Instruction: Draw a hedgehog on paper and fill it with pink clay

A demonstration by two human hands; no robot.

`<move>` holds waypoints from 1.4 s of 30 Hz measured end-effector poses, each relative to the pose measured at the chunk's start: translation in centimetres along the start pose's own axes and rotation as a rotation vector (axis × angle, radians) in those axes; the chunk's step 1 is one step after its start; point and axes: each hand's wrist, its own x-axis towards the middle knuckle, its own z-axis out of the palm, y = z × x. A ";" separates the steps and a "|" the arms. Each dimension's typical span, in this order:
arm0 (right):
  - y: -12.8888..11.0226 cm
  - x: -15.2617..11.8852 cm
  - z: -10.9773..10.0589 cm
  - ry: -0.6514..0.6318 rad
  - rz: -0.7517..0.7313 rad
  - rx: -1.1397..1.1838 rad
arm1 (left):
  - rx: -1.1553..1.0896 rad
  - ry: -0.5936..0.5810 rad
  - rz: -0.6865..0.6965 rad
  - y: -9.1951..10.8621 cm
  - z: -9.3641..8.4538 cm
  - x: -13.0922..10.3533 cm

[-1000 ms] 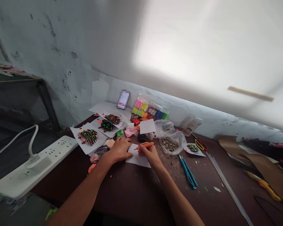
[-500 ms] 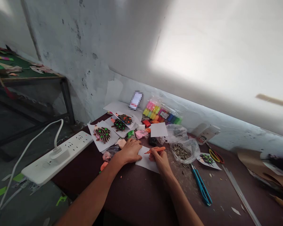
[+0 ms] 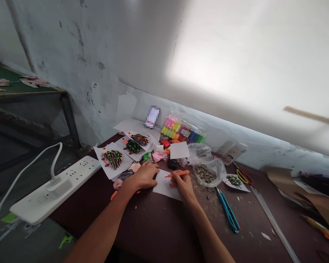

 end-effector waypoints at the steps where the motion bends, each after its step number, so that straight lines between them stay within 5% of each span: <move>1: 0.0 -0.1 0.0 0.003 -0.005 0.002 | -0.004 -0.005 -0.007 -0.1 0.1 0.0; 20: 0.7 -0.9 0.4 -0.036 -0.286 -0.291 | -0.012 -0.041 -0.013 -0.4 0.1 -0.2; 42: 1.3 -0.3 1.1 -0.124 -0.283 -0.285 | -0.003 -0.032 0.012 -0.3 -0.1 -0.3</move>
